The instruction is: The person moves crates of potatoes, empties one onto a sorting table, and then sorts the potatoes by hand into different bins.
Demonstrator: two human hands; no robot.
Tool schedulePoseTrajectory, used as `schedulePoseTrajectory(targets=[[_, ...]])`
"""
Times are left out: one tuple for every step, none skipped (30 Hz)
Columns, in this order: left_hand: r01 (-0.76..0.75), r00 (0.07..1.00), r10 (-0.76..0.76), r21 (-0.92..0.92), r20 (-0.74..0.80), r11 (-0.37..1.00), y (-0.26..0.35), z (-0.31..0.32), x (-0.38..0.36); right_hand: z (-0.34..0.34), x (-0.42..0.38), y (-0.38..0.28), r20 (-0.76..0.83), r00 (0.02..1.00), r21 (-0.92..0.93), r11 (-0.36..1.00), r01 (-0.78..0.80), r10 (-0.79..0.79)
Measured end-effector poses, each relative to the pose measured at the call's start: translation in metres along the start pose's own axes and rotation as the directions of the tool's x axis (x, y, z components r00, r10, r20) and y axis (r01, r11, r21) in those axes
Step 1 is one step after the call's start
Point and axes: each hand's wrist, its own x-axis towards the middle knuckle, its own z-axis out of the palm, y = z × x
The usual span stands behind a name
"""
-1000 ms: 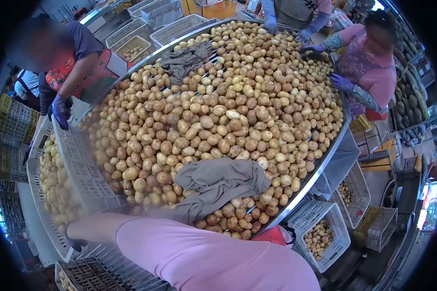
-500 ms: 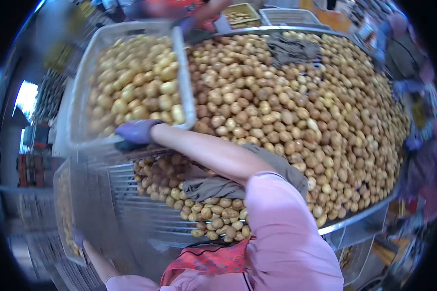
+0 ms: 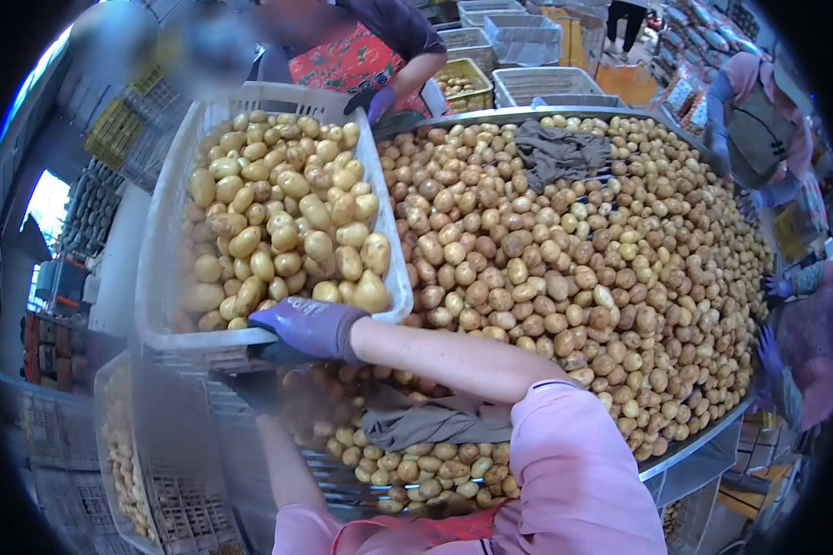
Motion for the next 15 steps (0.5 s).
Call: schedulePoseTrajectory(targets=[[-0.060,0.996,0.087,0.450,-0.038,0.891,-0.009,0.004,0.000,-0.005,-0.002,-0.007,0.000,1.000,-0.041,0.999,-0.026,0.026],[0.102,0.993,-0.102,0.820,-0.053,0.563,0.001,0.011,-0.006,-0.007,-0.008,-0.015,-0.008,0.998,-0.077,0.995,-0.059,0.058],[0.167,0.968,-0.201,0.983,-0.150,0.071,0.013,0.021,-0.004,0.002,-0.010,-0.005,-0.101,0.994,-0.088,0.995,-0.048,0.039],[0.096,0.923,-0.296,0.894,-0.244,-0.439,0.026,0.031,-0.001,-0.002,-0.018,-0.015,-0.110,0.994,-0.180,0.984,-0.003,-0.017],[0.128,0.922,-0.260,0.861,-0.286,-0.493,0.026,0.032,0.000,0.006,-0.020,0.000,-0.120,0.993,-0.172,0.985,-0.005,-0.016],[0.213,0.935,-0.188,0.899,-0.302,-0.383,0.025,0.030,-0.001,0.013,-0.026,0.008,-0.212,0.973,-0.259,0.966,0.029,-0.086],[0.307,0.939,-0.107,0.936,-0.327,-0.172,0.026,0.027,0.000,0.006,-0.032,0.003,-0.077,0.994,-0.256,0.962,-0.099,0.082],[0.361,0.933,-0.041,0.923,-0.358,0.137,0.027,0.025,0.000,0.009,-0.040,0.011,-0.185,0.982,-0.187,0.980,-0.071,0.036],[0.348,0.923,-0.006,0.825,-0.386,0.446,0.032,0.025,0.000,-0.004,-0.055,0.001,-0.163,0.984,-0.130,0.987,-0.098,0.077],[0.304,0.914,0.006,0.697,-0.405,0.649,0.042,0.030,-0.002,-0.013,-0.070,-0.013,-0.123,0.987,-0.062,0.992,-0.113,0.105],[0.261,0.913,0.010,0.601,-0.409,0.756,0.052,0.036,-0.004,-0.017,-0.085,-0.015,-0.147,0.983,-0.061,0.991,-0.120,0.110],[0.218,0.913,0.017,0.523,-0.407,0.824,0.063,0.042,-0.008,-0.022,-0.099,-0.014,-0.160,0.976,0.037,0.988,-0.147,0.151],[0.182,0.916,0.029,0.479,-0.400,0.859,0.072,0.050,-0.013,-0.030,-0.115,-0.016,-0.165,0.969,0.131,0.978,-0.165,0.186],[0.143,0.919,0.049,0.445,-0.392,0.884,0.081,0.057,-0.019,-0.048,-0.134,-0.046,-0.056,0.909,0.102,0.908,-0.405,0.412],[0.109,0.923,0.066,0.422,-0.380,0.900,0.092,0.063,-0.027,-0.048,-0.149,-0.044,-0.085,0.921,0.128,0.921,-0.369,0.381]])
